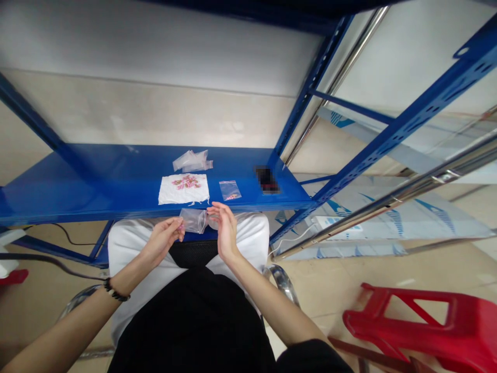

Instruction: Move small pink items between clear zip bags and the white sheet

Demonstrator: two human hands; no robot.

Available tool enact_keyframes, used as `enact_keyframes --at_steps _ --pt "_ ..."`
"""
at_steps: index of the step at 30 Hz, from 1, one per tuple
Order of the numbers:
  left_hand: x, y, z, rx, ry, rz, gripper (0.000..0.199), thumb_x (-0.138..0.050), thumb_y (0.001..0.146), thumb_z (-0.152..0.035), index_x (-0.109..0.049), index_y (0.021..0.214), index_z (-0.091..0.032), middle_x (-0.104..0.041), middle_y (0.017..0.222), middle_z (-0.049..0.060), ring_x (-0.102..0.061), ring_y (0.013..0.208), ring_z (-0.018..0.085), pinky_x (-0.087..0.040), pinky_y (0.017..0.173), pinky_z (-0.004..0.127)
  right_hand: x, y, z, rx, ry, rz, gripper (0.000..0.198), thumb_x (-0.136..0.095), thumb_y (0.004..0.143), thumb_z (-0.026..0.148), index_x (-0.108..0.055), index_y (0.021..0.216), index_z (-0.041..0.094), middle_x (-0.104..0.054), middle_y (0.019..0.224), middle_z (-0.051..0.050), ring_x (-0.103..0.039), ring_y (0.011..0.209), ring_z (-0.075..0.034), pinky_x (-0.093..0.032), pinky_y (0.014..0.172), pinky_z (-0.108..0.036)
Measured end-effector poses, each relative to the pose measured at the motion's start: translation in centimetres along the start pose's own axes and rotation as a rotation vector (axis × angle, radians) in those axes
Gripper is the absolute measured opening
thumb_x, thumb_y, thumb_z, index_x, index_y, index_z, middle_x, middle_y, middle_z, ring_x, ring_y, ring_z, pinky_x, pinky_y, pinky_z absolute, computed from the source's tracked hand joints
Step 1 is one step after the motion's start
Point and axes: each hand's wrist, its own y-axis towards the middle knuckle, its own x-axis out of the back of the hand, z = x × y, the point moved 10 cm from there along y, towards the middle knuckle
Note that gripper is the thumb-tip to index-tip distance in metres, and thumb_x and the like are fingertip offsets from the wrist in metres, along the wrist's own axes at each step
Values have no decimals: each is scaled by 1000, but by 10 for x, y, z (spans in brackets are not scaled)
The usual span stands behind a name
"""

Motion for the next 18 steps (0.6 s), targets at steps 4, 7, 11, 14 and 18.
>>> enact_keyframes --at_steps 4,7,11,14,18 --pt "-1 -4 -3 -30 49 -6 31 -73 78 -42 -66 82 -12 -60 65 1 -52 54 9 -43 53 22 -21 -12 -10 -101 144 48 45 -37 94 49 -55 123 21 -66 123 -9 -62 113 -22 -51 91 -36" --pt "-1 -6 -6 -64 79 -11 30 -71 80 -42 -66 82 -12 -60 64 0 -51 52 8 -42 52 21 -31 -19 -22 -175 283 31 46 -37 93 52 -55 123 21 -66 122 -10 -64 112 -24 -51 94 -39" --pt "-2 -8 -11 -128 182 -15 30 -67 83 -42 -65 78 -13 -61 62 0 -52 50 9 -41 51 22 -32 -25 -34 -174 327 -43 47 -39 92 55 -56 119 20 -67 121 -11 -64 113 -25 -49 96 -42" --pt "-1 -8 -13 -148 250 -19 31 -67 82 -44 -65 77 -13 -62 61 1 -52 48 9 -41 49 22 -26 -30 -41 -173 325 -112 48 -40 91 57 -58 115 19 -67 120 -13 -64 114 -26 -50 95 -42" --pt "-2 -9 -16 -165 322 -9 32 -69 79 -45 -66 75 -13 -62 58 1 -50 45 9 -40 48 21 -19 -33 -50 -182 334 -170 46 -43 90 56 -60 109 18 -69 116 -13 -66 109 -26 -52 93 -42"
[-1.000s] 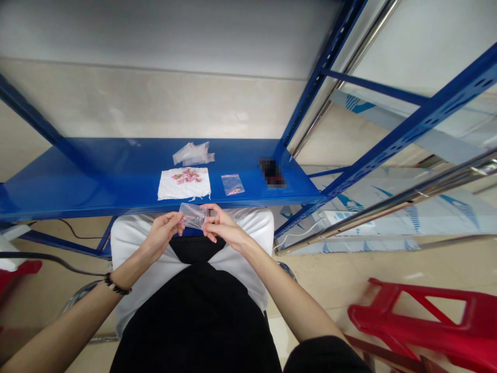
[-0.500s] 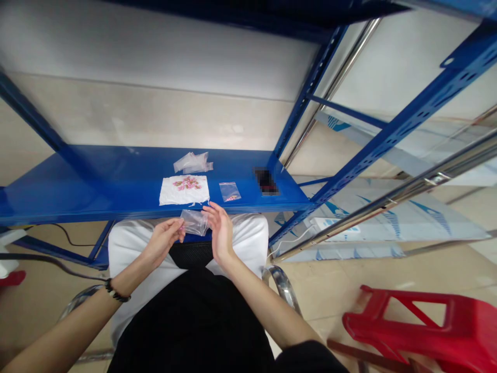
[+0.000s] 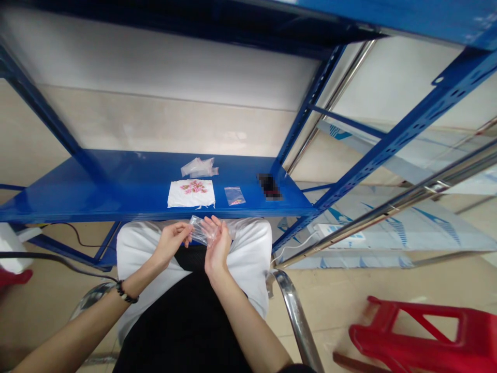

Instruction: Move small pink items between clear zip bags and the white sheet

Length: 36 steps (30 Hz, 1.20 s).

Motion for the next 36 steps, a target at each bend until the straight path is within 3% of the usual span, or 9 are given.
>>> enact_keyframes --at_steps 9,14,18,26,36 --pt "-3 -3 -5 -76 223 6 25 -65 81 -40 -69 77 -15 -57 54 -1 -50 46 11 -37 44 21 22 3 -34 -67 5 -137 34 -48 87 46 -64 95 17 -74 96 -12 -73 85 -24 -58 76 -37" --pt "-2 -7 -10 -168 425 -21 22 -61 84 -35 -71 81 -16 -61 58 0 -52 50 13 -38 50 22 28 2 -63 -139 58 -208 32 -46 88 45 -63 88 17 -74 88 -12 -73 79 -24 -59 79 -40" --pt "-4 -10 -12 -153 404 -11 28 -61 85 -39 -72 94 -15 -61 58 -1 -51 49 13 -37 49 23 33 0 -73 -172 148 -281 24 -48 89 40 -61 84 19 -74 82 -9 -72 77 -22 -60 75 -36" --pt "-19 -16 -20 -153 298 94 36 -51 93 -41 -68 104 -11 -61 65 1 -50 53 12 -40 51 21 21 2 -88 -316 391 -189 28 -45 95 33 -61 78 18 -69 68 -3 -65 59 -14 -55 56 -24" --pt "-18 -20 -27 -222 432 78 35 -47 95 -36 -69 111 -14 -64 68 2 -55 60 14 -40 57 23 28 4 -100 -342 443 -198 27 -42 96 28 -63 83 17 -70 71 -3 -68 65 -15 -57 62 -25"
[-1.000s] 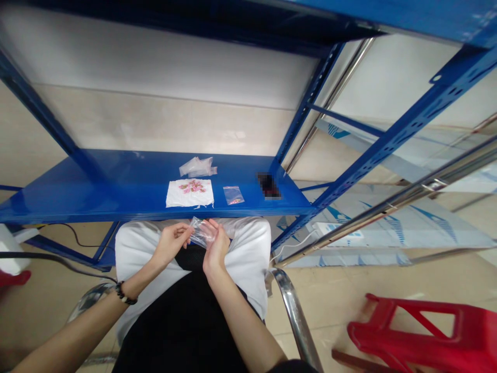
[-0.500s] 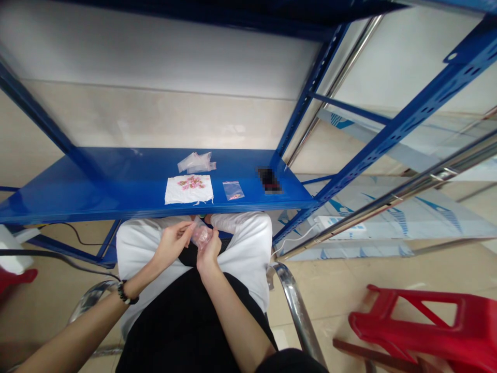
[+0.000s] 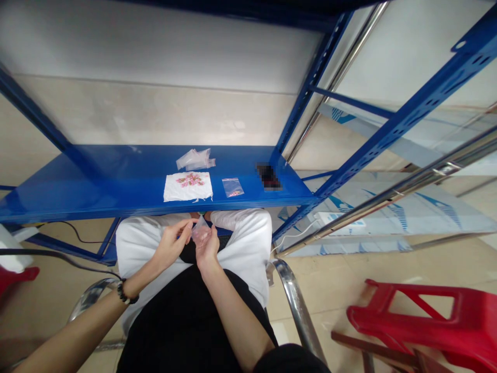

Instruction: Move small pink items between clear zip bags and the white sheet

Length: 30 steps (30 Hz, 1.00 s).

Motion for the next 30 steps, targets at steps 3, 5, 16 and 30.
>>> enact_keyframes --at_steps 3,5,16,30 --pt "-2 -2 -8 -40 64 18 32 -47 96 -33 -68 115 -17 -68 77 4 -58 64 15 -42 61 24 1 3 0 2 -7 22 22 -45 95 30 -63 89 17 -72 78 -3 -70 73 -15 -59 67 -26" --pt "-3 -3 -13 -63 113 28 31 -46 96 -31 -66 117 -18 -69 81 5 -59 66 15 -42 63 24 2 3 0 -4 5 15 21 -46 95 30 -62 91 17 -72 81 -4 -71 75 -15 -59 68 -25" --pt "-7 -11 -23 -207 319 4 32 -57 91 -30 -64 118 -17 -59 69 1 -54 64 15 -42 64 25 2 -5 -4 -49 75 -68 24 -45 96 29 -59 79 18 -68 67 -1 -68 63 -14 -59 62 -23" --pt "6 7 13 107 -310 -53 26 -62 86 -31 -72 104 -15 -73 83 6 -66 71 17 -53 65 26 -5 -10 -7 -115 -39 25 31 -45 92 34 -44 65 20 -46 45 7 -27 27 -4 -18 25 -13"
